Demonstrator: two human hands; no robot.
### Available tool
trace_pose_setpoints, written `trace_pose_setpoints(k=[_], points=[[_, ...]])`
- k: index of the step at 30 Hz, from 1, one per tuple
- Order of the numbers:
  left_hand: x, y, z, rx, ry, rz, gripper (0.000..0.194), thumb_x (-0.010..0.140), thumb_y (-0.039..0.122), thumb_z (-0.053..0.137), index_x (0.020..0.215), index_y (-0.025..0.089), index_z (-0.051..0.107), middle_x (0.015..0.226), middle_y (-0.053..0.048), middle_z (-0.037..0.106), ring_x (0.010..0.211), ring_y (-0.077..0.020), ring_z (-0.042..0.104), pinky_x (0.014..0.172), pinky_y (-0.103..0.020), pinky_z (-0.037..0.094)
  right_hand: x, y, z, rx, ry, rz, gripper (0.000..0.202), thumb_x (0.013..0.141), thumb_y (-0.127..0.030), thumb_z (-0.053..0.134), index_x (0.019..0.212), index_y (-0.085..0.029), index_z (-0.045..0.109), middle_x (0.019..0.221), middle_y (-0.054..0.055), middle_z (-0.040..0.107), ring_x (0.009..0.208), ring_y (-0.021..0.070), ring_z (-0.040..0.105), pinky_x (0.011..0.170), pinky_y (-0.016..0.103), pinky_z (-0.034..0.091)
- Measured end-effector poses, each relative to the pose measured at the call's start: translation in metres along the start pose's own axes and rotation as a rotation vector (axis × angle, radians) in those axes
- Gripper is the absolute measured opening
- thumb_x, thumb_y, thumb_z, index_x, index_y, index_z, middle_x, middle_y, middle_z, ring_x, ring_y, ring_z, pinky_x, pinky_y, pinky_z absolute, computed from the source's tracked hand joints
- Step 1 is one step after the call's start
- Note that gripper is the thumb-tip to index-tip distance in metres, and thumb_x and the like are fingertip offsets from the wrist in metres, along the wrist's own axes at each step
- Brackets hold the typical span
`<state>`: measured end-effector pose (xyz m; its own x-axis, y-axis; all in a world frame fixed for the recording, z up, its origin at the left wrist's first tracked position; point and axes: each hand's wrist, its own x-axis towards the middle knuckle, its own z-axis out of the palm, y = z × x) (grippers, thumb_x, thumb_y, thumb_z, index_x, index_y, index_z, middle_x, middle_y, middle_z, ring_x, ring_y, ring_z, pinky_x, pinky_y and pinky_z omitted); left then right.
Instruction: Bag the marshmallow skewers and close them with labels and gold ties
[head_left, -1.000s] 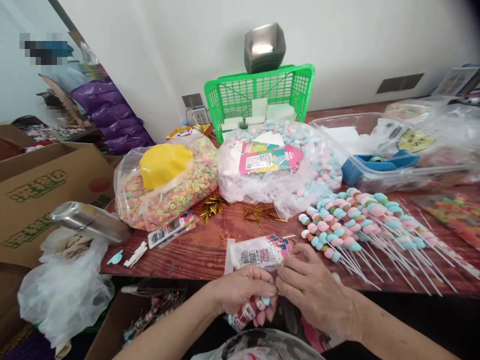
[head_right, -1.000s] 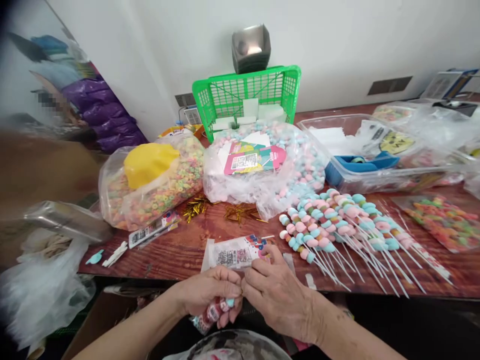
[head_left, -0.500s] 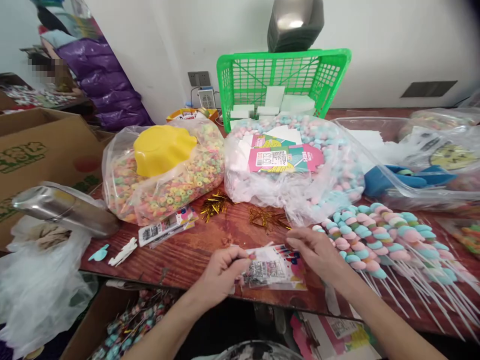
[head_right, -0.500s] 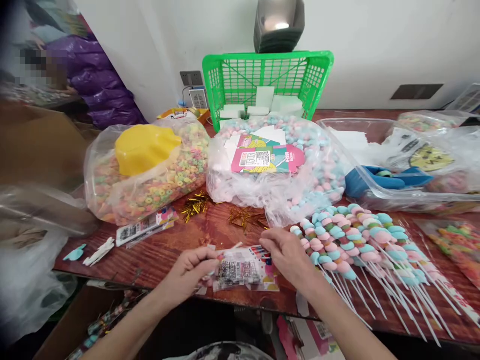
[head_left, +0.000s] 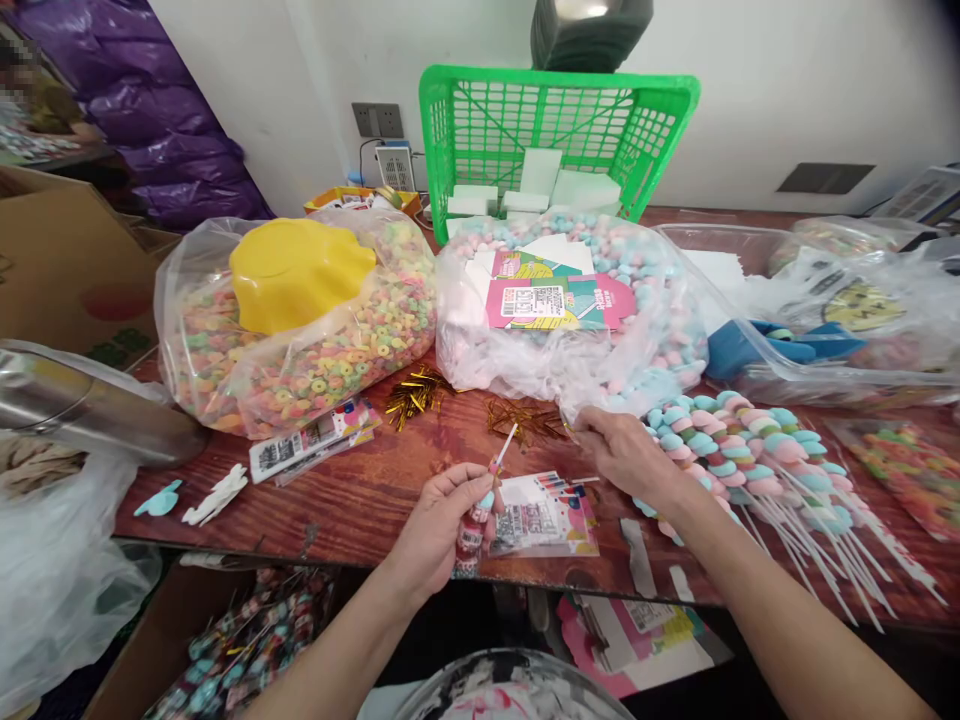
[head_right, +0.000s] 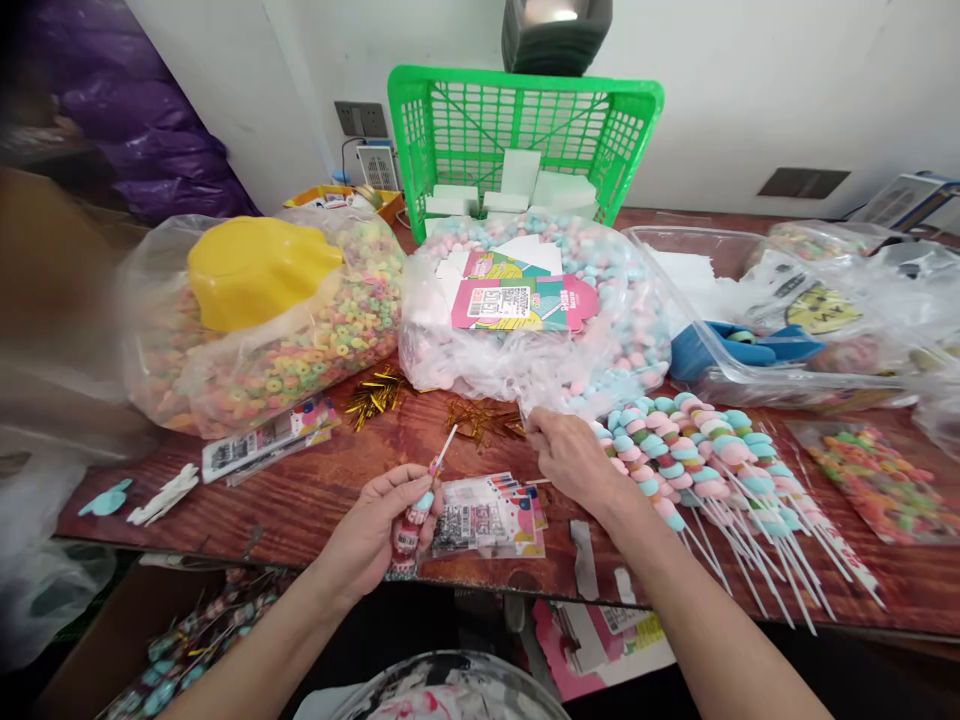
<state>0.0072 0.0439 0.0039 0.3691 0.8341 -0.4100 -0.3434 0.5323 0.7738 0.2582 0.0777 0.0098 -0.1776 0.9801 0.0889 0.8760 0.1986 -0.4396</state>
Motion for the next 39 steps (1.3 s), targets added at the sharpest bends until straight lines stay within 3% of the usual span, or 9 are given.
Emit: trace_pose_setpoints(k=[6, 11, 19, 23, 25, 28, 32, 36, 39], points=[[0.007, -0.006, 0.012, 0.097, 0.031, -0.033, 0.032, 0.066, 0.04, 0.077, 0.069, 0.012, 0.061, 0.057, 0.001, 0.062, 0.036, -0.0047, 0.046, 0.035, -0.015, 0.03, -0.023, -0.04, -0.003, 0.292, 0.183, -0.133, 0.024, 0.089, -0.021, 0.041, 0.096, -0.019, 0.065, 0.085, 0.004, 0.066, 0.078, 0.0168, 0.061, 0.068, 0.027, 0.047], [0.005, -0.008, 0.028, 0.112, 0.024, 0.04, 0.03, 0.064, 0.039, 0.077, 0.071, 0.012, 0.066, 0.055, 0.003, 0.058, 0.04, -0.0042, 0.046, 0.043, -0.017, 0.037, -0.047, -0.072, 0.024, 0.294, 0.285, -0.413, 0.041, 0.081, -0.003, 0.043, 0.112, -0.018, 0.065, 0.088, 0.008, 0.066, 0.079, 0.0175, 0.061, 0.067, 0.028, 0.049], [0.001, -0.013, 0.033, 0.305, -0.032, 0.103, 0.033, 0.069, 0.045, 0.073, 0.069, 0.012, 0.066, 0.052, 0.002, 0.055, 0.044, -0.0069, 0.047, 0.044, -0.018, 0.035, -0.061, -0.059, 0.031, 0.265, 0.214, -0.317, 0.045, 0.085, -0.003, 0.04, 0.122, -0.02, 0.059, 0.089, 0.006, 0.068, 0.078, 0.0169, 0.063, 0.07, 0.029, 0.05], [0.001, -0.011, 0.033, 0.333, -0.017, 0.168, 0.03, 0.072, 0.041, 0.072, 0.066, 0.013, 0.067, 0.054, 0.002, 0.056, 0.047, -0.0068, 0.045, 0.047, -0.019, 0.035, -0.074, -0.062, 0.026, 0.421, 0.385, -0.157, 0.042, 0.089, -0.015, 0.05, 0.131, -0.02, 0.051, 0.09, 0.006, 0.066, 0.077, 0.0169, 0.061, 0.068, 0.029, 0.049], [0.0, -0.01, 0.036, 0.323, -0.038, 0.187, 0.026, 0.074, 0.037, 0.071, 0.067, 0.013, 0.068, 0.056, 0.002, 0.057, 0.049, -0.0071, 0.046, 0.048, -0.019, 0.036, -0.08, -0.065, 0.027, 0.578, 0.459, -0.019, 0.033, 0.087, -0.023, 0.058, 0.121, -0.02, 0.057, 0.088, 0.005, 0.065, 0.073, 0.0159, 0.059, 0.063, 0.027, 0.048], [-0.003, -0.007, 0.044, 0.372, -0.116, 0.285, 0.022, 0.078, 0.032, 0.068, 0.067, 0.014, 0.069, 0.062, 0.0, 0.059, 0.055, -0.0086, 0.049, 0.052, -0.02, 0.039, -0.085, -0.068, 0.03, 0.805, 0.342, 0.095, 0.012, 0.087, -0.03, 0.06, 0.088, -0.02, 0.065, 0.08, 0.003, 0.066, 0.072, 0.016, 0.059, 0.065, 0.027, 0.048], [-0.01, -0.002, 0.056, 0.519, -0.197, 0.404, 0.023, 0.08, 0.031, 0.065, 0.065, 0.014, 0.069, 0.063, -0.001, 0.06, 0.058, -0.01, 0.052, 0.057, -0.021, 0.042, -0.081, -0.06, 0.028, 1.076, 0.08, 0.15, 0.024, 0.084, -0.039, 0.06, 0.073, -0.018, 0.063, 0.07, 0.002, 0.064, 0.066, 0.0155, 0.057, 0.064, 0.029, 0.048], [-0.014, 0.002, 0.055, 0.526, -0.291, 0.094, 0.026, 0.072, 0.036, 0.071, 0.062, 0.012, 0.066, 0.054, 0.001, 0.056, 0.044, -0.0067, 0.048, 0.044, -0.018, 0.037, -0.083, -0.045, 0.012, 1.11, -0.19, 0.068, 0.027, 0.079, -0.041, 0.064, 0.069, -0.017, 0.06, 0.06, -0.002, 0.054, 0.054, 0.011, 0.046, 0.051, 0.023, 0.038], [-0.012, 0.0, 0.047, 0.44, -0.434, -0.278, 0.026, 0.062, 0.036, 0.077, 0.062, 0.012, 0.067, 0.048, 0.002, 0.058, 0.035, -0.0067, 0.049, 0.035, -0.016, 0.036, -0.093, -0.046, -0.005, 0.827, -0.164, -0.182, 0.018, 0.085, -0.026, 0.056, 0.07, -0.017, 0.06, 0.06, -0.002, 0.051, 0.055, 0.0112, 0.044, 0.052, 0.024, 0.035]])
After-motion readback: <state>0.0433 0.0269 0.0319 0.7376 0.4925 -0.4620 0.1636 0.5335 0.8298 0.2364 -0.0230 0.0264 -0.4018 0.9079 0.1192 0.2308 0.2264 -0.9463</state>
